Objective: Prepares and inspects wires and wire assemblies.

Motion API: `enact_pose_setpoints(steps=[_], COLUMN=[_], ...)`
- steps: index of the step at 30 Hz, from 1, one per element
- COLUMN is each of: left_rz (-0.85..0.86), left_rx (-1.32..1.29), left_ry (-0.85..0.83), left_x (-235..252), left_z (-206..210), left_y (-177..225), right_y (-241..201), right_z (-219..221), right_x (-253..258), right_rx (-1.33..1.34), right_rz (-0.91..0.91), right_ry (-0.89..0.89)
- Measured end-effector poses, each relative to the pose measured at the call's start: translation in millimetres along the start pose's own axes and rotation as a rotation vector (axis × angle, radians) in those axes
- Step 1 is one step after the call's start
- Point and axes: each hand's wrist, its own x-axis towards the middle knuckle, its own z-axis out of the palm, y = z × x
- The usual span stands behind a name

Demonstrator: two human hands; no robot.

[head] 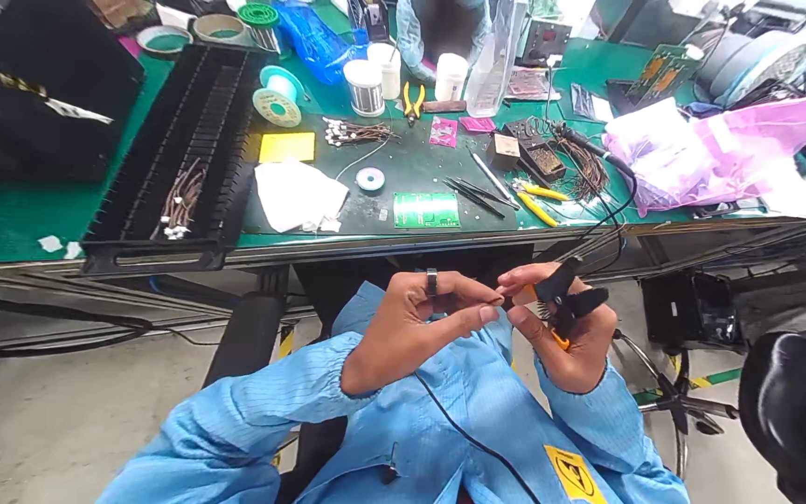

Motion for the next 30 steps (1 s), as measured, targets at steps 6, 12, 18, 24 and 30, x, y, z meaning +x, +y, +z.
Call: enact_pose_setpoints(steps=[6,12,18,24,30], left_rz=[-0.015,-0.085,-0.133,-0.111,-0.049], left_rx=[-0.059,-0.038,-0.140,-0.224,-0.039], left_ry=[0.009,0.003,0.068,0.008,0.096], left_x=[1,2,4,6,7], left_z=[1,0,0,2,-1], left_y=[-6,-7,-9,-12,-9], right_y=[-9,0,7,10,11], right_z=[10,9,10,11,16], right_x=[11,9,9,10,6], right_rx=[-0.040,0.043,0.120,0.113,0.119], right_rz=[-0.021,0.024,0.057,0.029,0.102], right_ry=[0.044,0.021,0.053,0.130,0.110])
